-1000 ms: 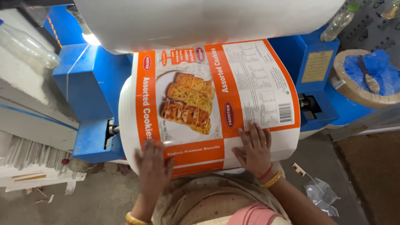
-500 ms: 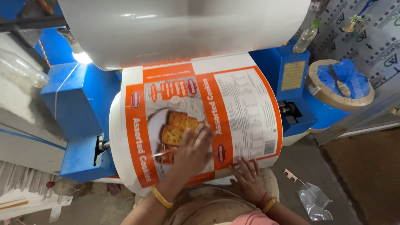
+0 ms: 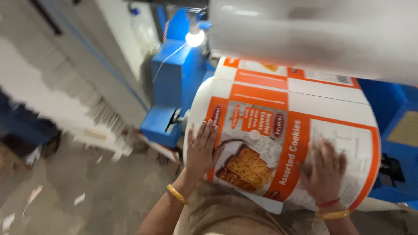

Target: The person wraps a large roll of printed packaging material around a rotating cylindrical form. They use both hands to smooth the material and ensure it adheres evenly to the surface as the cylinder spins.

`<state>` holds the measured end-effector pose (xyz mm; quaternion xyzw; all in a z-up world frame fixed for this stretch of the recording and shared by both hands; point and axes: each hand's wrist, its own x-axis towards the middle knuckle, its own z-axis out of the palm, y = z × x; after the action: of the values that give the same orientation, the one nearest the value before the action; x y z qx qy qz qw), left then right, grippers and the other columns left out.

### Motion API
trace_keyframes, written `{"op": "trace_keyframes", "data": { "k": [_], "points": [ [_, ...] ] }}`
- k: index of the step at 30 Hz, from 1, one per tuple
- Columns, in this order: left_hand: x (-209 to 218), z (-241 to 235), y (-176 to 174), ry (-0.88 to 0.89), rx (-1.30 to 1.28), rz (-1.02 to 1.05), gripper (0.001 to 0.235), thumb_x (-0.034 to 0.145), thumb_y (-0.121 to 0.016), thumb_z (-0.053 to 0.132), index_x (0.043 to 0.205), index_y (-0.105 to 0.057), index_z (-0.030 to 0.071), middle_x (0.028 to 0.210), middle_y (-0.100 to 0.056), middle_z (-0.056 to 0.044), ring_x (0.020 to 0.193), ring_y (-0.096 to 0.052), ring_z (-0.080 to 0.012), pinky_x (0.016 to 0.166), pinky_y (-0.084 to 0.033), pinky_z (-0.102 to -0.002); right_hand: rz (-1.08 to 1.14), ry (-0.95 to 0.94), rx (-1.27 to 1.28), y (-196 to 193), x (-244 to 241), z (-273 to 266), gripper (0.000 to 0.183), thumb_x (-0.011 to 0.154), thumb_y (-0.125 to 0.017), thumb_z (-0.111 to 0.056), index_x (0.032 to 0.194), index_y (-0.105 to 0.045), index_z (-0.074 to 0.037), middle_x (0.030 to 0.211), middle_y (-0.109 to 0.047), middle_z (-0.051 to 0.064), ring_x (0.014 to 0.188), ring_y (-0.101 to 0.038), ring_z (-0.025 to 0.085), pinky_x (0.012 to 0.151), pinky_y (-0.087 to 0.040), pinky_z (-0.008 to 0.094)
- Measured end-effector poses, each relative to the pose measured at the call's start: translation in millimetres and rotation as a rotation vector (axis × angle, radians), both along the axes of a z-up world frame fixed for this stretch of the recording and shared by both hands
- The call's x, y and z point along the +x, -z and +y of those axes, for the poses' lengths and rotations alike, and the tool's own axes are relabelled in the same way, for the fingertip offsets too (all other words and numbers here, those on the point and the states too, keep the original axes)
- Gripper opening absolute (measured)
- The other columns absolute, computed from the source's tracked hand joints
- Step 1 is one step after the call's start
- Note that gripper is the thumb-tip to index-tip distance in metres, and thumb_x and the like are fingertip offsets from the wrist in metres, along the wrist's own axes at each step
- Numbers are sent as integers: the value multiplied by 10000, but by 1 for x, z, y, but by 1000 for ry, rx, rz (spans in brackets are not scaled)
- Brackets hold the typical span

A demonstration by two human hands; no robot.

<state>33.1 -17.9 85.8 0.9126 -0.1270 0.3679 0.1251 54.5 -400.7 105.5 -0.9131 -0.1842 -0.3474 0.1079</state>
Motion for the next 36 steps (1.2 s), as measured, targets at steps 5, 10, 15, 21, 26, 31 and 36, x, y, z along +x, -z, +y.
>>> {"op": "trace_keyframes", "data": {
  "k": [5,10,15,21,26,31,36],
  "points": [
    [-32,-9,38,-37,-41,40,655,979,-592,384,1520,-438,47,1612,-377,-196,1511,-354,-387,1225,-144,-666,20,13,28,-21,15,11,709,1093,-418,-604,1560,-507,-79,1639,-458,211,1548,-409,340,1315,-134,550],
    [-42,-14,-4,21,-44,-19,671,931,-670,359,1489,-465,47,1566,-432,-220,1469,-392,-389,1194,-135,-672,-47,60,-44,2,-3,13,666,1066,-461,-564,1536,-548,-101,1645,-480,195,1538,-425,374,1301,-165,589],
    [-63,-14,-125,301,-335,10,634,1004,-660,261,1496,-417,-57,1393,-643,-174,1336,-611,-318,1329,-184,-595,5,112,-17,33,-33,10,652,1008,-494,-510,1504,-555,-93,1631,-460,215,1519,-406,397,1275,-147,617],
    [-87,-30,-177,591,-280,-73,498,989,-584,257,1420,-535,12,1407,-651,-155,1373,-605,-288,1272,-236,-529,73,73,2,63,-67,9,658,932,-630,-482,1441,-554,-71,1573,-439,252,1496,-365,414,1252,-159,612],
    [-26,-60,-118,382,5,83,615,954,-672,406,1422,-563,22,1495,-512,-197,1427,-447,-361,1239,-219,-571,96,52,31,89,-94,17,589,909,-640,-388,1415,-589,-90,1560,-407,255,1484,-327,423,1237,-162,614],
    [-16,-128,-40,608,195,269,629,867,-721,385,1411,-577,104,1585,-446,-158,1513,-367,-322,1263,-210,-548,141,-63,43,108,-110,19,512,870,-674,-421,1266,-588,-108,1550,-386,240,1456,-324,417,1198,-164,637],
    [4,-158,-21,695,229,129,679,904,-703,449,1475,-560,109,1636,-412,-143,1529,-334,-301,1264,-217,-521,239,-115,-21,116,-124,19,580,818,-685,-340,1343,-601,-110,1524,-415,214,1431,-360,404,1179,-184,635]
  ]
}}
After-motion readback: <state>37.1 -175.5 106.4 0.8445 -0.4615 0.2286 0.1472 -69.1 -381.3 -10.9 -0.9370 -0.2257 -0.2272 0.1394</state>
